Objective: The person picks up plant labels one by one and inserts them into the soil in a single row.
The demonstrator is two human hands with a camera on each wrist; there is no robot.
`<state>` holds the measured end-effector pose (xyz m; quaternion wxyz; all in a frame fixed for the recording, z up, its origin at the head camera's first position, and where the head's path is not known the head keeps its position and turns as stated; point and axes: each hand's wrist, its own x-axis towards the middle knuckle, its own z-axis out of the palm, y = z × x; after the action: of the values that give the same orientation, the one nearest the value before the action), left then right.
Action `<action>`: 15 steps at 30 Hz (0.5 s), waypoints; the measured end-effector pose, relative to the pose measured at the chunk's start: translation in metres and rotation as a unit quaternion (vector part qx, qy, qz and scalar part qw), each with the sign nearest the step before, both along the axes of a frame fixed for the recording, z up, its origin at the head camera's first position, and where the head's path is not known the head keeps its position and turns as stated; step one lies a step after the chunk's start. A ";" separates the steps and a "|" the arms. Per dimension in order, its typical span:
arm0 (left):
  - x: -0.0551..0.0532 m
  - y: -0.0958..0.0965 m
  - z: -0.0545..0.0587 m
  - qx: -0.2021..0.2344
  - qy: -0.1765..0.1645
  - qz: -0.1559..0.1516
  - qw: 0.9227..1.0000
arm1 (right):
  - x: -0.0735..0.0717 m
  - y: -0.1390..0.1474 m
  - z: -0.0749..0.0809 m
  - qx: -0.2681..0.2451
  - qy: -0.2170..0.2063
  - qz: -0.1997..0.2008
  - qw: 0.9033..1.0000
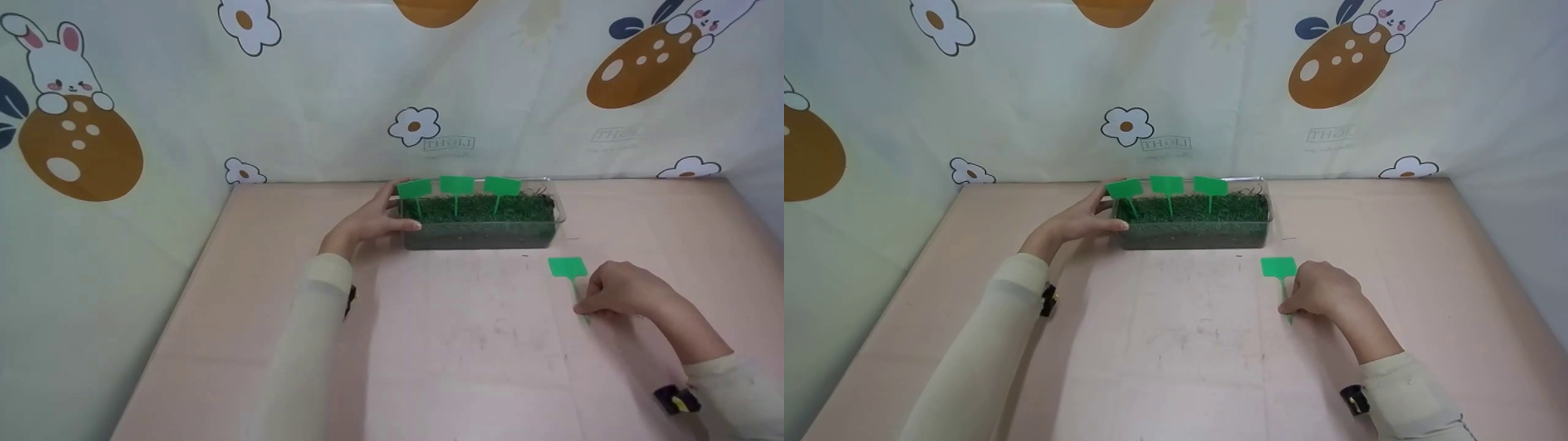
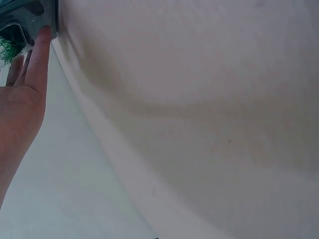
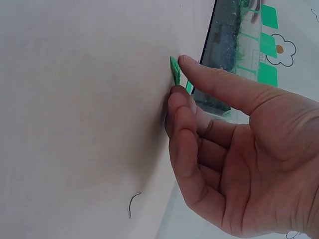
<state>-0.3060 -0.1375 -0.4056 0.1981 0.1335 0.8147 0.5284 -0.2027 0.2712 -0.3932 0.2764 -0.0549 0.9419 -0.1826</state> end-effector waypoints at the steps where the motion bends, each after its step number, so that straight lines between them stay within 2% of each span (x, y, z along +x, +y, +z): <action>1: 0.000 0.000 0.000 -0.001 0.002 0.000 1.000 | 0.000 0.000 -0.001 0.000 -0.001 -0.001 1.000; 15: 0.000 0.001 0.000 0.007 0.006 -0.002 1.000 | 0.002 0.002 -0.005 -0.048 -0.005 -0.011 0.999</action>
<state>-0.3055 -0.1369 -0.4051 0.1931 0.1395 0.8121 0.5327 -0.2004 0.2728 -0.3977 0.2764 -0.0568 0.9311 -0.2310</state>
